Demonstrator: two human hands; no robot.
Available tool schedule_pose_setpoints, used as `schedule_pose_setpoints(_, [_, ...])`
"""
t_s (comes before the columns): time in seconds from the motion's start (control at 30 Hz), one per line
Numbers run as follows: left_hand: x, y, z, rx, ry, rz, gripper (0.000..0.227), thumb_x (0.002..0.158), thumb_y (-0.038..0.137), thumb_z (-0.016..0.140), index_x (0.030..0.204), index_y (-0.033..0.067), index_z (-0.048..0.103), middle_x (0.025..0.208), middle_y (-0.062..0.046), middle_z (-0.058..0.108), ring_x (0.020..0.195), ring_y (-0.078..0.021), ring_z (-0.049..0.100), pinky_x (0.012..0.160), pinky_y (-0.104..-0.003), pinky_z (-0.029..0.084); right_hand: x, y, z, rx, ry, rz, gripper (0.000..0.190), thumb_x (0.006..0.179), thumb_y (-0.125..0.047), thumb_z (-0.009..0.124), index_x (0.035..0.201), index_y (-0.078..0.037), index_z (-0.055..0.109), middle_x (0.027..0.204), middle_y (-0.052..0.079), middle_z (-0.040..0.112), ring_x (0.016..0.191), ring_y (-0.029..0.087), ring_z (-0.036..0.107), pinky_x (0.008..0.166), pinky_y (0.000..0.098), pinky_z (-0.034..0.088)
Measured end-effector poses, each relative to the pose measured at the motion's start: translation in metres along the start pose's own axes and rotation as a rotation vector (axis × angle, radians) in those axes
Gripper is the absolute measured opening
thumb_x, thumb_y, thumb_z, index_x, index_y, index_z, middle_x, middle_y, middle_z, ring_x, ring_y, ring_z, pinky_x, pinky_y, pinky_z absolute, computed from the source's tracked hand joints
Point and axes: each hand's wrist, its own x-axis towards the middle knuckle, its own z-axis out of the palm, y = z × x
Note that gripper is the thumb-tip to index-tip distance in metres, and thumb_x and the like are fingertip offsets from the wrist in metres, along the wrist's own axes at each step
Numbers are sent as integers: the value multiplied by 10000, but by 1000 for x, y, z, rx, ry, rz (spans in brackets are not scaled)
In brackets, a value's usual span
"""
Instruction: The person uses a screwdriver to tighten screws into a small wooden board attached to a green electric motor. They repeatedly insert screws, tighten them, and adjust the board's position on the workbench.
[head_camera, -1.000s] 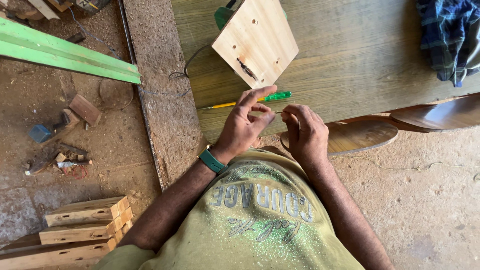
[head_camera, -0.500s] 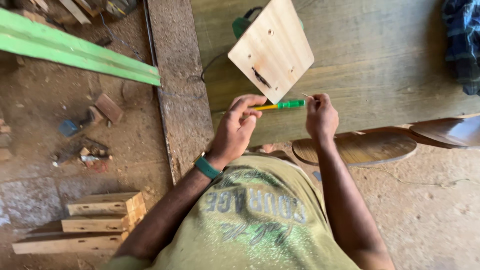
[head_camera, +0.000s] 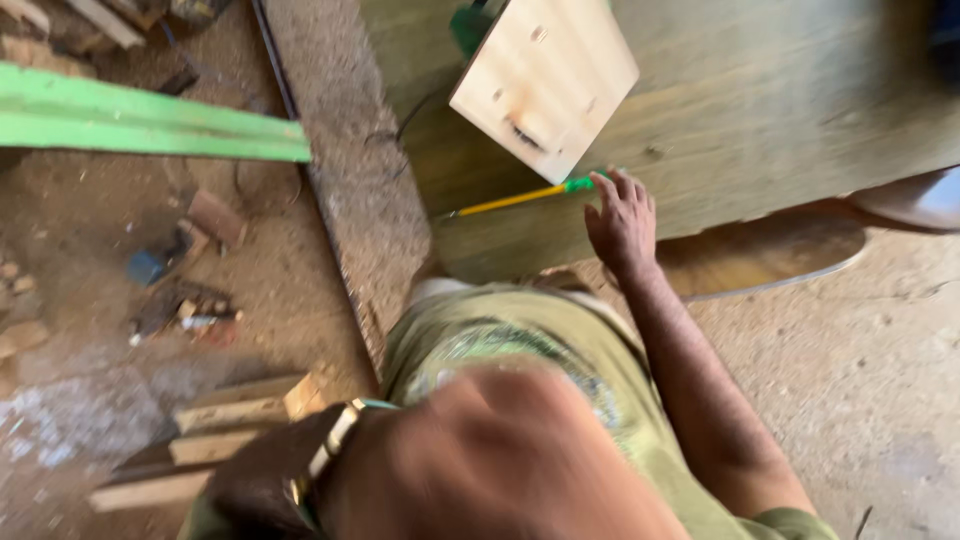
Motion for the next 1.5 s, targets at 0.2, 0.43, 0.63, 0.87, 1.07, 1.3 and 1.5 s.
schedule_pose_setpoints(0.2, [12, 24, 7, -152, -172, 168, 214, 1125, 156, 517, 1151, 10, 671, 1205, -99, 712, 909, -217, 653, 809, -326, 549, 3, -19, 0, -75, -58, 67, 362, 934, -160, 714, 1294, -180, 675, 1329, 120, 585, 1321, 340, 480, 1144, 516, 358])
schedule_pose_setpoints(0.43, [9, 23, 21, -212, -264, 251, 272, 1187, 165, 449, 1169, -22, 645, 1221, -128, 690, 1003, -286, 687, 896, -363, 563, -5, -3, 0, -165, -247, 85, 280, 988, -157, 617, 1256, -167, 696, 1217, 125, 623, 1185, 324, 565, 1039, 489, 417])
schedule_pose_setpoints(0.63, [18, 30, 23, -158, -314, 235, 316, 1217, 203, 405, 1251, -24, 622, 1289, -97, 645, 1093, -274, 664, 963, -339, 550, -15, -4, -2, -130, -294, 172, 204, 971, -242, 641, 1144, -157, 708, 1083, 127, 661, 1036, 327, 636, 909, 500, 478])
schedule_pose_setpoints(0.87, [15, 28, 44, -234, -228, 403, 302, 1209, 125, 403, 1107, -58, 620, 1257, -183, 640, 1092, -339, 710, 959, -399, 583, -54, 27, -8, -80, -247, 130, 241, 911, -259, 703, 1122, -142, 705, 1080, 123, 674, 993, 349, 667, 891, 504, 523])
schedule_pose_setpoints(1.07, [26, 27, 45, -241, -290, 396, 332, 1227, 165, 393, 1100, -48, 613, 1249, -181, 639, 1053, -317, 682, 960, -381, 580, -66, 23, -19, -35, -260, 235, 294, 859, -312, 753, 1101, -150, 713, 1074, 117, 693, 993, 348, 679, 866, 505, 529])
schedule_pose_setpoints(1.3, [26, 25, 49, -264, -307, 364, 374, 1206, 197, 332, 1169, -63, 597, 1311, -189, 606, 1093, -334, 670, 983, -381, 567, -59, 14, -57, 230, -437, 455, 333, 942, -323, 717, 1186, -103, 664, 974, 182, 745, 910, 385, 718, 818, 490, 568])
schedule_pose_setpoints(1.5, [23, 19, 45, -217, -365, 290, 361, 1213, 217, 345, 1228, -35, 602, 1334, -154, 611, 1090, -299, 662, 965, -360, 565, -77, 17, -122, 458, -420, 510, 323, 883, -171, 703, 1183, -53, 685, 939, 143, 741, 824, 244, 702, 742, 388, 560])
